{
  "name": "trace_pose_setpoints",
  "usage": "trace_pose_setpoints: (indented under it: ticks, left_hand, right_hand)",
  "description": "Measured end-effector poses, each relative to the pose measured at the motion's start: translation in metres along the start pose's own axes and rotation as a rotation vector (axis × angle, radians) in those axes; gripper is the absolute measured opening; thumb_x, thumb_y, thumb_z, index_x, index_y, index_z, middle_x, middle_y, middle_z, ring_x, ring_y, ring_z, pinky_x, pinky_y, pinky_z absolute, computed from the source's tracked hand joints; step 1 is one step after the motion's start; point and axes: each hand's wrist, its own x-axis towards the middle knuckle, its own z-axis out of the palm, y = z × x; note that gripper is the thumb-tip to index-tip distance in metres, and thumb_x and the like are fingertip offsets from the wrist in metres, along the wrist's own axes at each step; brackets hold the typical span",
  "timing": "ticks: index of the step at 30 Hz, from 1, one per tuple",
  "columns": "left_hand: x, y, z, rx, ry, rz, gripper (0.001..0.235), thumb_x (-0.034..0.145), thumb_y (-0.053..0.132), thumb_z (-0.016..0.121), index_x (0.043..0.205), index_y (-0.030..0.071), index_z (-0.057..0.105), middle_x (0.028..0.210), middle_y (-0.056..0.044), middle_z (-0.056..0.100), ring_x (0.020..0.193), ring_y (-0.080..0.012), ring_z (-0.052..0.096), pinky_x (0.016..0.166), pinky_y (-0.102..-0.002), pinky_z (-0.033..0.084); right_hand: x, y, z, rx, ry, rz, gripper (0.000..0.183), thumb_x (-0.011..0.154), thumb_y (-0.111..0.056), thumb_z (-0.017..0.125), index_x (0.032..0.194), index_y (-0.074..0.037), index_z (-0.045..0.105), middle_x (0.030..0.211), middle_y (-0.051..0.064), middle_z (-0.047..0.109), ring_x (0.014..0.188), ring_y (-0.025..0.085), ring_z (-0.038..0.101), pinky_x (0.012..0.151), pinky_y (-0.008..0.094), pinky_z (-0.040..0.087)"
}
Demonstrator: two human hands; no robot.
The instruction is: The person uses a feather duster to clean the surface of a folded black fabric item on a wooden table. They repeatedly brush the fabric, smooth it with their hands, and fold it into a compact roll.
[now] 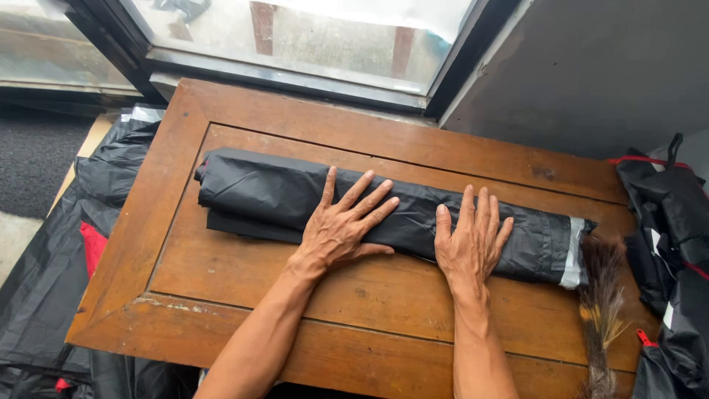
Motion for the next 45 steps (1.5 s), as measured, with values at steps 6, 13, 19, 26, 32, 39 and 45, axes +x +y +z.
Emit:
trace_pose_setpoints:
  ticks: [6,13,19,26,32,39,45]
  left_hand:
    - [-0.002,0.015,-0.003,-0.038,-0.025,0.069,0.058,0.09,0.055,0.045,0.142,0.028,0.043,0.149,-0.001,0.041,0.142,-0.0234,0.031,0.117,-0.061,0.009]
    - [-0.006,0.011,-0.001,-0.12,-0.055,0.067,0.042,0.093,0.049,0.044,0.128,0.028,0.055,0.154,0.002,0.033,0.143,-0.0245,0.027,0.115,-0.063,0.011]
    - [-0.01,0.003,-0.019,-0.059,-0.156,0.02,0.046,0.092,0.044,0.048,0.137,0.033,0.048,0.148,0.0,0.042,0.141,-0.0243,0.031,0.114,-0.06,0.012]
    - [0.018,0.028,-0.033,-0.026,-0.262,-0.02,0.053,0.074,0.053,0.065,0.114,0.019,0.061,0.133,-0.009,0.053,0.134,-0.0303,0.039,0.11,-0.065,0.017]
    - [0.055,0.055,0.007,-0.147,-0.148,0.061,0.061,0.086,0.064,0.048,0.12,0.013,0.055,0.145,-0.014,0.041,0.141,-0.0316,0.029,0.113,-0.062,0.01]
    - [0.057,0.055,0.024,-0.009,-0.217,0.081,0.067,0.092,0.062,0.04,0.146,0.023,0.04,0.154,-0.008,0.032,0.143,-0.0288,0.024,0.115,-0.058,0.011]
    - [0.058,0.056,0.02,-0.035,-0.237,0.079,0.061,0.091,0.062,0.041,0.145,0.033,0.037,0.152,-0.01,0.033,0.142,-0.0308,0.026,0.113,-0.06,0.015]
  right_hand:
    - [-0.002,0.002,0.004,-0.03,0.1,-0.096,0.059,0.101,-0.048,0.038,0.147,-0.012,0.04,0.15,0.019,0.036,0.14,0.034,0.03,0.111,0.063,0.013]
    - [-0.019,-0.054,-0.014,0.097,0.032,-0.377,0.06,0.094,-0.049,0.046,0.145,-0.018,0.041,0.15,0.013,0.037,0.139,0.031,0.032,0.112,0.059,0.014]
    - [-0.011,0.014,-0.036,-0.097,-0.193,-0.181,0.063,0.095,-0.056,0.038,0.147,-0.021,0.038,0.151,0.015,0.035,0.138,0.035,0.033,0.109,0.063,0.02]
    - [-0.018,0.052,-0.039,-0.132,-0.142,-0.016,0.061,0.097,-0.054,0.036,0.149,-0.021,0.035,0.156,0.013,0.028,0.142,0.035,0.025,0.109,0.065,0.014]
    - [-0.019,0.041,-0.035,-0.113,-0.111,-0.032,0.061,0.096,-0.058,0.034,0.149,-0.027,0.034,0.156,0.008,0.027,0.143,0.029,0.023,0.11,0.062,0.014]
    - [-0.038,0.104,-0.108,-0.404,0.222,-0.047,0.05,0.094,-0.035,0.06,0.13,0.0,0.061,0.128,0.027,0.057,0.112,0.043,0.054,0.091,0.051,0.044]
    - [-0.104,0.134,-0.114,-0.481,-0.18,0.622,0.063,0.089,-0.031,0.059,0.15,-0.028,0.046,0.107,0.018,0.056,0.099,0.042,0.056,0.069,0.058,0.052]
